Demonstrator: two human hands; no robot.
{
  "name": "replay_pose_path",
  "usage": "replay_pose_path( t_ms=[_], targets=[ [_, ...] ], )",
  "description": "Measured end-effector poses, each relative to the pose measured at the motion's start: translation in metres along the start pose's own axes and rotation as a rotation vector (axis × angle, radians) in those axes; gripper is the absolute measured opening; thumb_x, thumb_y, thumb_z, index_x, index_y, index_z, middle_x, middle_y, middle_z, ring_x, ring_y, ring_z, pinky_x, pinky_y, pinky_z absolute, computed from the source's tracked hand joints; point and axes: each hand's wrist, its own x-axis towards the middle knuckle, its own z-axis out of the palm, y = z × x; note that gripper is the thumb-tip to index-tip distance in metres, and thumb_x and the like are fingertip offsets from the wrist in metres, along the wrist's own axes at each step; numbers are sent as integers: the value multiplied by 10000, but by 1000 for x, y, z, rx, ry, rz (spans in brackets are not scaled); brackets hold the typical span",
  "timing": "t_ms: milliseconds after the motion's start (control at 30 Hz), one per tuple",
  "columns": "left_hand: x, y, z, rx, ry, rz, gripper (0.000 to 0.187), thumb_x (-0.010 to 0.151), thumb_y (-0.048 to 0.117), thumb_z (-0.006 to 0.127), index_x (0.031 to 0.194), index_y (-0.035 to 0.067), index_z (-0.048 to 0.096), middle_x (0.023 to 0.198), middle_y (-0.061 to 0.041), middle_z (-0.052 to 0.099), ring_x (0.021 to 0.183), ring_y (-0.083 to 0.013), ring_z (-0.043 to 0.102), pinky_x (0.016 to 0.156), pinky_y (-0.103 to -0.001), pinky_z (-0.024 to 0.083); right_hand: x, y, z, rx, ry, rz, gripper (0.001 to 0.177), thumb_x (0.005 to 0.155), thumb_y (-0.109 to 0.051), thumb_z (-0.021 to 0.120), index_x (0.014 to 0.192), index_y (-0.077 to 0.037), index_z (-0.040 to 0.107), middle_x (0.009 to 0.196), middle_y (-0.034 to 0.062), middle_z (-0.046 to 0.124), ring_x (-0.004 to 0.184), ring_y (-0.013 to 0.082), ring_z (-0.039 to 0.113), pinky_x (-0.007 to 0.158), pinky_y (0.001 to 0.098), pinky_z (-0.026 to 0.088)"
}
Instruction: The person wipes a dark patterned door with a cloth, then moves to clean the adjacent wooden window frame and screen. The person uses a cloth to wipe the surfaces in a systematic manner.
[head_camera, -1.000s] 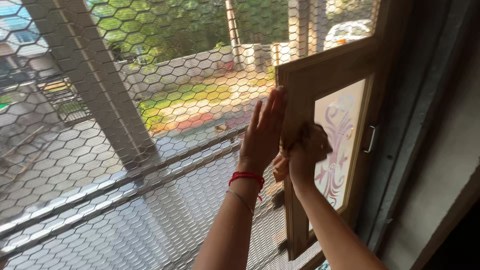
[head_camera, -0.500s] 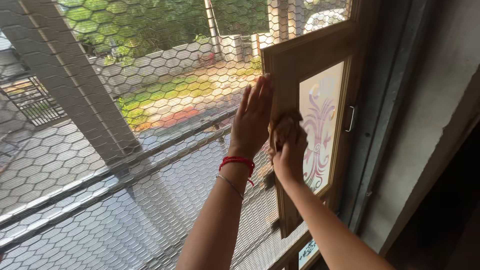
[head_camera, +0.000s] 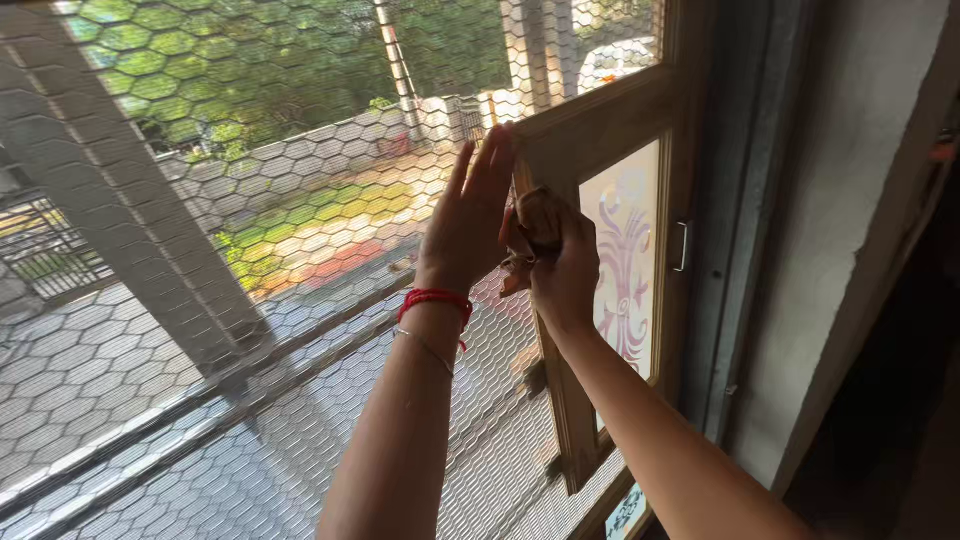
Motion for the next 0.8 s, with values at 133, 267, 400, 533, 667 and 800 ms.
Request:
replay_pose_path(
  t_ms=[133, 267, 400, 533, 667, 800],
  targets=[
    [2, 4, -3, 93, -23, -4, 750, 996, 332, 436, 1630, -22, 247, 1702, -161, 201, 1579, -286, 138, 1280, -433, 112, -7, -4, -11, -114, -25, -77, 423, 961, 42, 600, 1378, -23, 568, 1308, 200, 618, 1242, 390, 600, 1028, 445, 497],
    [2, 3, -2, -18, 28, -20, 754, 1008, 365, 442, 1625, -30, 263, 1703, -170, 210, 1586, -276, 147, 1295, -427, 116, -35, 36, -11, -204, 8, -184, 496, 860, 65, 628, 1349, -1, 573, 1288, 222, 635, 1200, 417, 604, 1024, 458, 489],
    [3, 2, -2, -120, 7, -4, 752, 999, 345, 455, 1605, -69, 292, 1695, -197, 228, 1576, -288, 171, 1292, -441, 124, -87, 82, -23, -228, -3, -131, 532, 769, 99, 624, 1294, 20, 585, 1250, 242, 643, 1180, 420, 621, 1039, 441, 503],
    [1, 2, -1, -20, 54, -9, 740, 997, 347, 446, 1603, -53, 304, 1690, -183, 234, 1576, -279, 180, 1294, -435, 128, -95, 84, -32, -184, -89, 112, 530, 751, 88, 633, 1273, -1, 602, 1201, 201, 680, 1102, 369, 682, 963, 402, 542],
    [3, 0, -1, 74, 57, -1, 718, 995, 334, 434, 1601, -30, 307, 1689, -171, 233, 1571, -281, 174, 1287, -434, 126, -38, 37, -15, -168, 24, 12, 503, 851, 85, 617, 1340, -33, 615, 1175, 190, 692, 1101, 363, 679, 937, 403, 541],
    [1, 1, -4, -23, -25, 17, 710, 1029, 355, 393, 1581, -83, 315, 1669, -195, 261, 1578, -305, 166, 1277, -452, 127, 38, -34, -8, -174, 5, -307, 643, 796, 173, 550, 1360, -111, 674, 1327, 132, 687, 1214, 357, 661, 996, 414, 532]
  ],
)
